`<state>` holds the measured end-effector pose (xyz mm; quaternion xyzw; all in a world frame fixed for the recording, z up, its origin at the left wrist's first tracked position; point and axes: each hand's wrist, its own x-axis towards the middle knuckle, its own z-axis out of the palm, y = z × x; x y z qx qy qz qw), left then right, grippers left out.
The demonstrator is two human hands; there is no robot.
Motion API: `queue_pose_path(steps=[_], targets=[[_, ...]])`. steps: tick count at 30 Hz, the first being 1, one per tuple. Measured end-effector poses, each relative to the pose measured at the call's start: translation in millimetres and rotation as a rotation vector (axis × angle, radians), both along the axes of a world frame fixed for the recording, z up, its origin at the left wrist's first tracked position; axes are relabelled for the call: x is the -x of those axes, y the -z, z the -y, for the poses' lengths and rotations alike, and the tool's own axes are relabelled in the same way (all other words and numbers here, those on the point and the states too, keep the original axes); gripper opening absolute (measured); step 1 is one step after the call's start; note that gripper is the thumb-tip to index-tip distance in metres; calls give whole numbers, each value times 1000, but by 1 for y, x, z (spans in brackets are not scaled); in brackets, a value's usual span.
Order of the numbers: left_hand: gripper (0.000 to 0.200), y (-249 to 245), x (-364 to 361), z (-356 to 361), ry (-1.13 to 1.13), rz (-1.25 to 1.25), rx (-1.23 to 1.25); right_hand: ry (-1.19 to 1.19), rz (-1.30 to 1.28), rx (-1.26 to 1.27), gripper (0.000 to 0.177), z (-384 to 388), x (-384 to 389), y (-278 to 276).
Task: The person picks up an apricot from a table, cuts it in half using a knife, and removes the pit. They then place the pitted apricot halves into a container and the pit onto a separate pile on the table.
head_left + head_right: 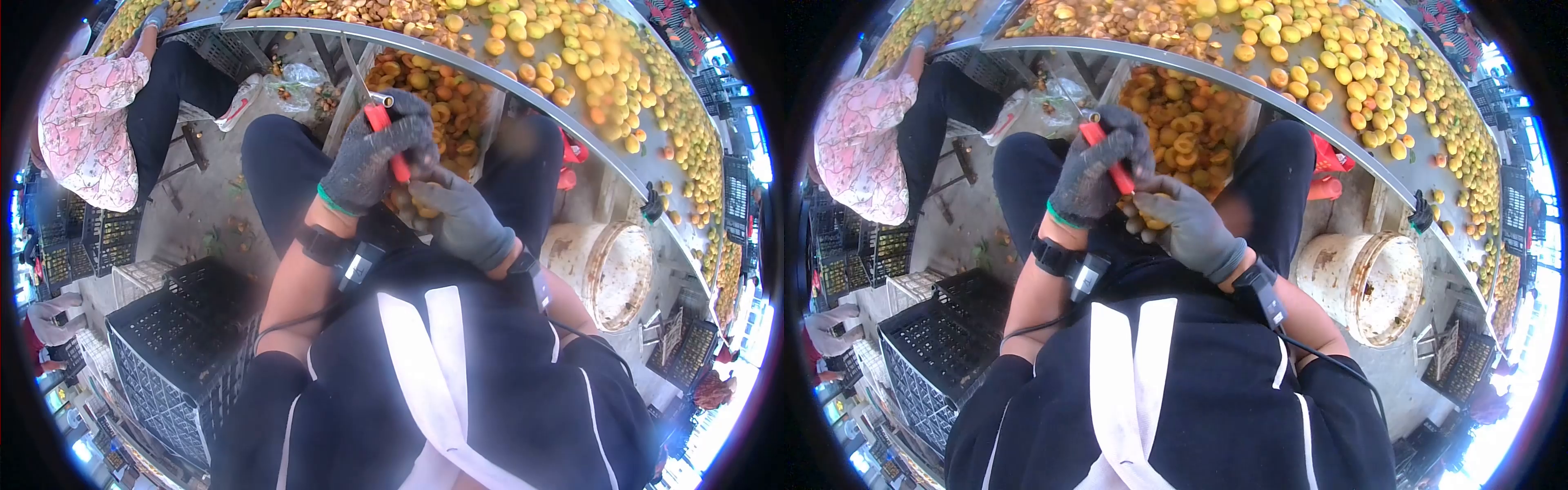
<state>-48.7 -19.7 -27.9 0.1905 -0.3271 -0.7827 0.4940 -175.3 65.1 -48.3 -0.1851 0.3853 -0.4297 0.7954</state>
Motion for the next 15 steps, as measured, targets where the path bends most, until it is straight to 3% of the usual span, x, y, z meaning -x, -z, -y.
queue_pose_path(steps=[1,2,5,7,10,14,15], targets=[[13,1,-1,4,-2,0,3,104,-166,38,39,0,-3,-3],[11,3,-3,10,-15,-22,-54,103,-165,40,39,0,-3,-10],[11,3,-11,21,-42,-136,-147,210,-72,17,35,1,3,-16],[15,0,-16,22,-24,-217,-153,77,260,3,33,-3,21,7],[19,-1,-21,18,77,-262,-89,157,75,-57,34,-8,14,5],[20,1,-26,11,159,-235,-62,290,237,-233,39,-2,-2,-35],[20,0,-27,9,158,-234,-60,149,251,-175,39,-4,3,-35]])
